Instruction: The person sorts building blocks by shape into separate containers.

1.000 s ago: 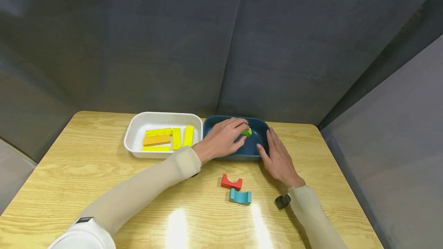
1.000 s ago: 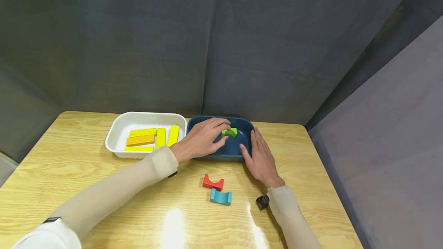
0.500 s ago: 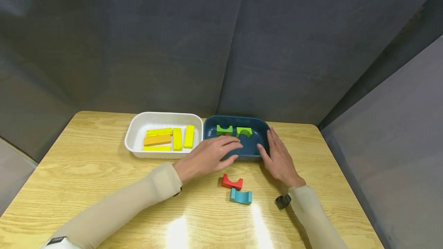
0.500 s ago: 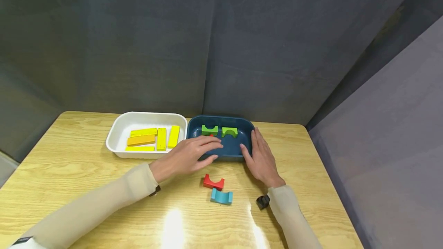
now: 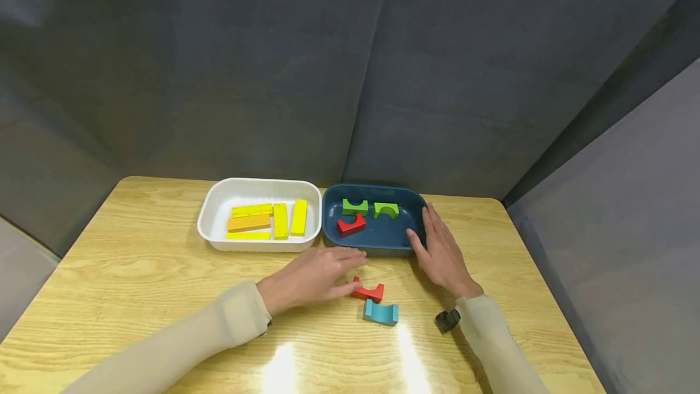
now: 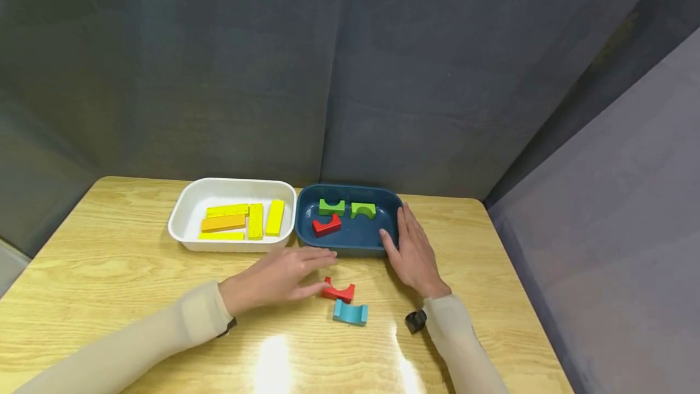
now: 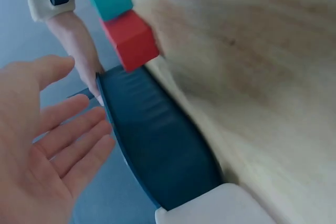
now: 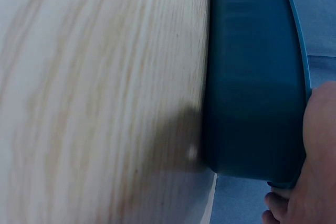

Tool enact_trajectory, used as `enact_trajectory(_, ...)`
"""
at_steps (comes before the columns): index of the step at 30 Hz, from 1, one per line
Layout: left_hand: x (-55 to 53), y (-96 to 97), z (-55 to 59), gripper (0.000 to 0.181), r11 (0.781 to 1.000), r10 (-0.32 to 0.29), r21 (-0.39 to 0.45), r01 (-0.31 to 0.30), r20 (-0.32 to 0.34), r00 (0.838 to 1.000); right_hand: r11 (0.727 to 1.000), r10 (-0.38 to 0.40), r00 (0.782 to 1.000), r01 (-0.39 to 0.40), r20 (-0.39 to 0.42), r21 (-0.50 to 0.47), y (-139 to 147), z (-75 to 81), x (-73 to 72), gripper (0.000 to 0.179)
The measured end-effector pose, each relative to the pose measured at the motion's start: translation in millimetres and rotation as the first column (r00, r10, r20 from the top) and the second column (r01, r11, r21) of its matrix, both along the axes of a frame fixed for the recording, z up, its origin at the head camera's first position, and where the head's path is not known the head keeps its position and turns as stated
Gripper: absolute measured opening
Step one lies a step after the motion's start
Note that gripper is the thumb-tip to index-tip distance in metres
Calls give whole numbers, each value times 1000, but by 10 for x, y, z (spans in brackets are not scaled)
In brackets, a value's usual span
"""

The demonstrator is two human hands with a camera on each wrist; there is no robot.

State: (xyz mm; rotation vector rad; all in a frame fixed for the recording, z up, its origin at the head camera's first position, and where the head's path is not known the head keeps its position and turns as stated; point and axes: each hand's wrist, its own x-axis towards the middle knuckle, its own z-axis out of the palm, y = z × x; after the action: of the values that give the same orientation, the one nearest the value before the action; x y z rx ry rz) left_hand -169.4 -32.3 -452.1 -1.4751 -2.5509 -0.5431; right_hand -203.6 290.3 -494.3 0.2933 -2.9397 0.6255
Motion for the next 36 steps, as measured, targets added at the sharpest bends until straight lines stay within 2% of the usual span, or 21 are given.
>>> enact_trajectory(5, 64, 23, -84, 49, 997, -5, -72, 4, -9, 1000, 1000, -1, 1000, 1, -3, -3, 3, -5, -1, 81)
enact_trajectory(12, 113, 64, -205, 43, 993, 3, -115, -5, -22, 1000, 1000, -3, 1000, 3, -6, 1, 0, 3, 4, 80)
enact_trajectory(19, 115, 116, -248, 33, 993, 1, -117, 1, 15, 1000, 1000, -2, 1000, 2, -8, 4, -10, 7, -3, 81)
enact_trajectory(25, 127, 126, -277, 28, 993, 13, -116, -11, 19, 1000, 1000, 0, 1000, 0, -2, 4, -1, -27, -11, 82)
enact_trajectory(36, 114, 108, -272, 27, 998, 27, -54, -24, 58, 998, 1000, -6, 1000, 6, 2, 0, -2, -12, 0, 80)
